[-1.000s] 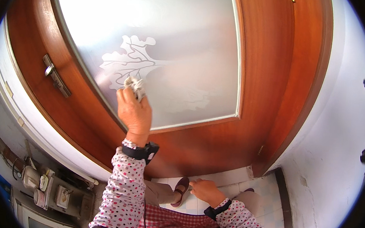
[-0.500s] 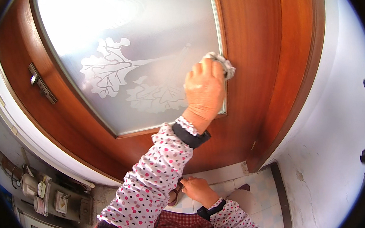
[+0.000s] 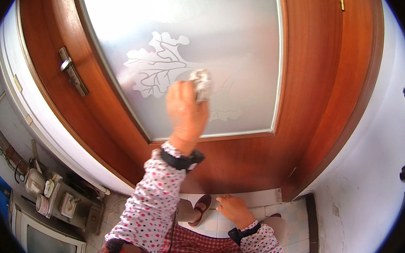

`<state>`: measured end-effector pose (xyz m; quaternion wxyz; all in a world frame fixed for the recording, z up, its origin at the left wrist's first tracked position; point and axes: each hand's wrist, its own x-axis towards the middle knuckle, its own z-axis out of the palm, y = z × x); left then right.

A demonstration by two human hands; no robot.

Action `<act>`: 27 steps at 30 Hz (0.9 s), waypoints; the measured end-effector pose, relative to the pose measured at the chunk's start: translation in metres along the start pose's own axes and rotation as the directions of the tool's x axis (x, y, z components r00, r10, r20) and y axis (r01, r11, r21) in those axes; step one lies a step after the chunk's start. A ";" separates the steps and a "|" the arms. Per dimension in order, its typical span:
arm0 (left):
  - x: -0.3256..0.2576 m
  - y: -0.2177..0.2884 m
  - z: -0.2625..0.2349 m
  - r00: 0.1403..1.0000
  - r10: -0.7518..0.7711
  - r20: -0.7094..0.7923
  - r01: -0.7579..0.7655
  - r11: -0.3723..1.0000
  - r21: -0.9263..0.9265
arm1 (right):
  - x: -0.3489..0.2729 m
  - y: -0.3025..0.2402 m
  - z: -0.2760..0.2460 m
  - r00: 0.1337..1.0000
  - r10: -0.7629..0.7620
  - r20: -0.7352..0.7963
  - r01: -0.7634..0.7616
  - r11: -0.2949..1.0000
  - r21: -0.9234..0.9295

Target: The person kneels and wipes the frosted glass panel and wooden frame of a door with a cloth. They fold the cloth and continue wiping the glass and door frame, then wipe the door handle and lower door edge.

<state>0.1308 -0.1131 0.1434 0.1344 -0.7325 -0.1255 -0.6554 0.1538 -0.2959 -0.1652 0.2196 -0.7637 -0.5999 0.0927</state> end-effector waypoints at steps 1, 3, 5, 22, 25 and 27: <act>-0.003 -0.019 -0.010 1.000 0.000 -0.018 0.001 0.997 0.076 | 0.000 -0.001 0.000 1.000 -0.002 -0.020 0.002 1.000 0.025; -0.010 -0.056 -0.030 0.999 0.003 -0.035 0.003 0.988 0.157 | -0.001 -0.002 -0.001 0.996 -0.038 -0.086 0.040 0.999 0.019; -0.018 -0.085 -0.048 0.999 -0.045 -0.014 0.047 0.964 0.261 | -0.002 -0.003 -0.002 0.998 -0.025 -0.057 0.025 1.000 0.010; -0.044 -0.054 -0.021 0.966 -0.249 -0.073 0.259 0.941 0.219 | -0.002 -0.016 -0.013 1.000 -0.018 0.023 0.017 0.999 0.034; -0.032 -0.013 -0.001 0.982 -0.182 -0.056 0.189 0.968 0.163 | 0.001 -0.018 -0.008 0.999 -0.039 0.014 0.038 0.999 0.035; -0.026 0.014 0.011 0.990 -0.139 -0.036 0.142 0.982 0.127 | 0.003 -0.019 -0.007 0.998 -0.067 -0.020 0.067 0.997 0.034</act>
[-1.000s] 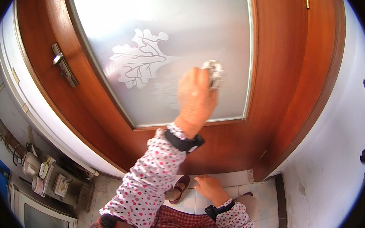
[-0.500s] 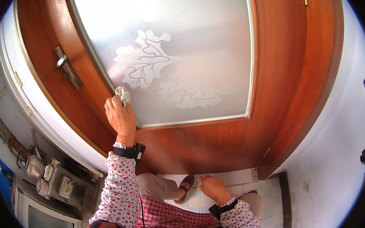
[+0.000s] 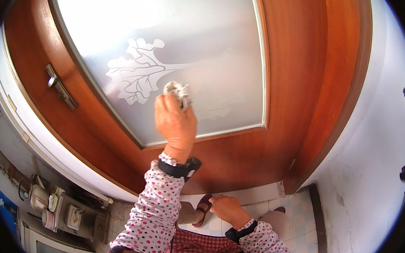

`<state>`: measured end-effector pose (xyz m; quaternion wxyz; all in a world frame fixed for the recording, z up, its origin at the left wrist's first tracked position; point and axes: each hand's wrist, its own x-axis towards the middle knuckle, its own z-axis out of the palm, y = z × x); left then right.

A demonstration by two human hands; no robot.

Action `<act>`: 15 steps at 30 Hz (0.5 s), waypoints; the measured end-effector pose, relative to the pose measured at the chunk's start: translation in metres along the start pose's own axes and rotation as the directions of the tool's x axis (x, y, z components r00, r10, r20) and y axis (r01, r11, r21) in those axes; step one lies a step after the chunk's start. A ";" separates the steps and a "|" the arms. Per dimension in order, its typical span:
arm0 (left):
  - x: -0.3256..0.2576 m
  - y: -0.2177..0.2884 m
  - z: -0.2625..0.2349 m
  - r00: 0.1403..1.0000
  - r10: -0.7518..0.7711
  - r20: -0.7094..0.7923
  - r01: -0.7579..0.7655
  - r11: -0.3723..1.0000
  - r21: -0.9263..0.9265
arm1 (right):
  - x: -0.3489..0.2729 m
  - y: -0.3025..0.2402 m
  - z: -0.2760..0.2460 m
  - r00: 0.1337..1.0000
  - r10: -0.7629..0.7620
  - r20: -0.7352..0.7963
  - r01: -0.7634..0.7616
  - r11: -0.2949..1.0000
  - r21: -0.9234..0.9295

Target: The person kneels and wipes the frosted glass panel and wooden frame of a door with a cloth. They fold the cloth and continue wiping the glass and door frame, then wipe the door handle and lower door edge.

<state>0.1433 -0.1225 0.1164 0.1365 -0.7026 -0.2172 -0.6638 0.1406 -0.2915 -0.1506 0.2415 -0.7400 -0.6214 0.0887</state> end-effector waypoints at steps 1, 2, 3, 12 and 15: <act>0.000 0.016 0.005 0.999 0.032 0.008 -0.032 0.999 0.000 | 0.000 0.000 0.001 1.000 -0.002 -0.005 0.002 1.000 -0.001; 0.001 0.029 0.010 0.998 0.062 0.033 -0.061 0.998 -0.020 | 0.000 0.000 0.001 1.000 -0.004 -0.009 0.004 1.000 -0.003; 0.001 0.041 0.014 0.994 0.085 0.064 -0.083 0.996 -0.040 | 0.000 0.000 0.001 1.000 -0.010 -0.014 0.010 1.000 -0.008; -0.008 0.138 0.052 0.929 0.342 0.142 -0.318 0.933 -0.167 | -0.002 0.009 0.006 0.991 -0.033 -0.131 0.038 0.999 0.037; -0.006 0.138 0.054 0.927 0.354 0.124 -0.308 0.907 -0.287 | -0.001 0.017 0.006 0.987 -0.029 -0.159 0.026 0.999 -0.019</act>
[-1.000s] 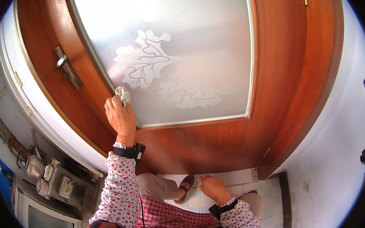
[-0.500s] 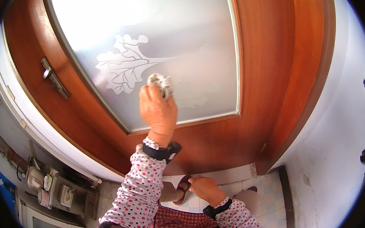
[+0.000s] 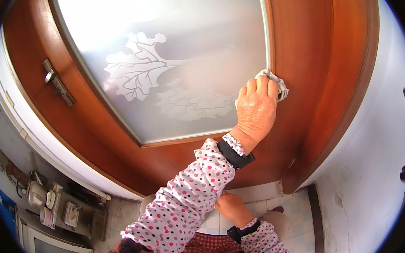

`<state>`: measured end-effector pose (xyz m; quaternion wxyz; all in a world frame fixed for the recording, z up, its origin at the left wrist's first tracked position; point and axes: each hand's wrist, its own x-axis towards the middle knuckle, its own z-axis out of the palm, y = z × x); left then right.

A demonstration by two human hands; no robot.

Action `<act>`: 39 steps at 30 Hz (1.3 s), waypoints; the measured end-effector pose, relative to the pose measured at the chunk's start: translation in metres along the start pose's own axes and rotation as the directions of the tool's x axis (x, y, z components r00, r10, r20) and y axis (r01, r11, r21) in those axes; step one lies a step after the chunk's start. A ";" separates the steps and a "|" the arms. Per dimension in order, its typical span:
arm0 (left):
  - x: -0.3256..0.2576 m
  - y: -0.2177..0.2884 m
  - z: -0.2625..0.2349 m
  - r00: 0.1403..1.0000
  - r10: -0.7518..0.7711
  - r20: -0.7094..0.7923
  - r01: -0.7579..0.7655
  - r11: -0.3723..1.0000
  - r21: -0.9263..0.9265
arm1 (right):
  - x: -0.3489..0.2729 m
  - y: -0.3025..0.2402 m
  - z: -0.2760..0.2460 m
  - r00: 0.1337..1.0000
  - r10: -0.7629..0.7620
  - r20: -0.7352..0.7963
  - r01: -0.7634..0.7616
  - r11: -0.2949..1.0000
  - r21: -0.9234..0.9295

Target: The person kneels and wipes the frosted glass panel and wooden frame of a door with a cloth. They fold the cloth and continue wiping the glass and door frame, then wipe the door handle and lower door edge.

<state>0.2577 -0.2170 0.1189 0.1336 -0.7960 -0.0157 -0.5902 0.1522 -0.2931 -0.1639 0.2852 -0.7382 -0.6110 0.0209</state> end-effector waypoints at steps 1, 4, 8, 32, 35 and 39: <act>0.000 -0.005 -0.003 1.000 0.003 0.015 -0.002 0.999 -0.048 | -0.002 0.002 0.000 1.000 0.005 -0.019 -0.004 0.999 0.032; -0.009 -0.032 -0.022 1.000 -0.022 0.016 0.023 0.998 -0.058 | -0.002 0.002 0.004 0.999 0.019 -0.038 -0.016 0.996 0.088; -0.036 -0.085 -0.067 0.986 -0.160 -0.041 0.161 0.987 0.009 | -0.001 0.002 0.007 0.990 0.073 0.120 -0.073 0.997 0.000; -0.084 -0.139 -0.104 0.884 -0.428 -0.186 0.462 0.862 0.211 | -0.003 -0.018 -0.020 0.979 0.047 0.198 -0.055 0.998 0.031; -0.062 -0.102 -0.080 0.923 -0.365 -0.123 0.380 0.915 0.136 | 0.001 -0.021 -0.017 0.979 0.053 0.197 -0.057 0.998 0.019; -0.037 -0.063 -0.051 0.950 -0.304 -0.074 0.310 0.946 0.093 | 0.000 -0.016 -0.011 0.989 0.039 0.141 -0.042 0.999 0.017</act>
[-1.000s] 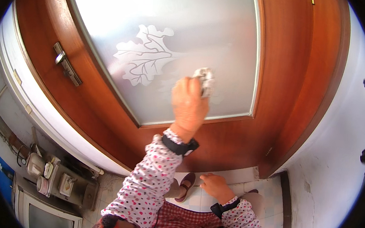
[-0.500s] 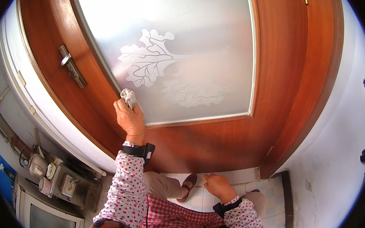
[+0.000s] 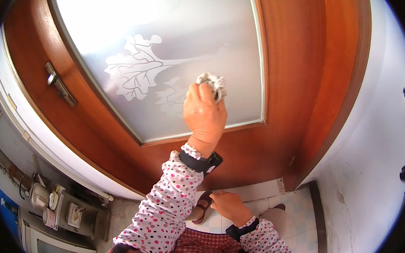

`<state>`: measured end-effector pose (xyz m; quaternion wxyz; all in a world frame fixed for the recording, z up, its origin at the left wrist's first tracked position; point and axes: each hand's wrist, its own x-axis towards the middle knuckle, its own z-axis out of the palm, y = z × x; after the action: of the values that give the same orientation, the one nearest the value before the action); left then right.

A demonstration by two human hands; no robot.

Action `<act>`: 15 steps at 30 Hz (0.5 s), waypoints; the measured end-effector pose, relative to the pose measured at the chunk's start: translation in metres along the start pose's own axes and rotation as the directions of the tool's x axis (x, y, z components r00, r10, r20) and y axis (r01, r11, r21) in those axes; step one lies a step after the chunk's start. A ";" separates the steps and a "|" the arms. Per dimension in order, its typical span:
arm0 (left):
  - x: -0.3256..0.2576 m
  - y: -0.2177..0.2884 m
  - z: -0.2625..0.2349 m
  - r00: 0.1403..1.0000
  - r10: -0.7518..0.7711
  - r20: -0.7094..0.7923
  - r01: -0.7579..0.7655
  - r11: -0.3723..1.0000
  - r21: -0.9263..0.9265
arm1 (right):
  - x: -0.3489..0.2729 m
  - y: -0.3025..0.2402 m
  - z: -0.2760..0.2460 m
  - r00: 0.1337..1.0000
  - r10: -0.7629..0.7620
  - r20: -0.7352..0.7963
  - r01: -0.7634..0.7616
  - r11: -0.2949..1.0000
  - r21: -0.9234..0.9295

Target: The person kneels and wipes the frosted glass panel and wooden frame of a door with a cloth. They fold the cloth and continue wiping the glass and door frame, then wipe the door handle and lower door edge.

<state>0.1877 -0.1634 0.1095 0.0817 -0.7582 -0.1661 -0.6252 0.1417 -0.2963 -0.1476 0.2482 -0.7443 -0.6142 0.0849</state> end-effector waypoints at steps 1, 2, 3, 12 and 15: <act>0.002 0.009 0.006 0.999 0.046 -0.005 -0.046 0.999 -0.013 | -0.001 0.002 0.002 1.000 -0.007 -0.019 0.007 1.000 0.005; 0.004 0.017 0.013 0.996 0.092 -0.011 -0.093 0.995 -0.022 | -0.001 0.003 0.003 0.999 -0.010 -0.044 0.010 1.000 -0.002; 0.005 0.025 0.019 0.991 0.136 -0.019 -0.136 0.990 -0.030 | -0.001 0.004 0.005 0.998 -0.015 -0.068 0.015 1.000 -0.008; -0.010 0.070 0.049 0.955 0.274 0.117 -0.259 0.957 -0.130 | -0.005 0.016 0.006 0.991 -0.047 -0.122 0.048 0.999 0.000; -0.009 0.046 0.034 0.950 0.286 0.125 -0.256 0.944 -0.209 | -0.003 0.018 0.009 0.992 -0.005 -0.128 0.008 1.000 0.022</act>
<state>0.2343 -0.1964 0.0974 0.0810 -0.8241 -0.0053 -0.5606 0.1532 -0.2987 -0.1646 0.2959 -0.7433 -0.5984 0.0432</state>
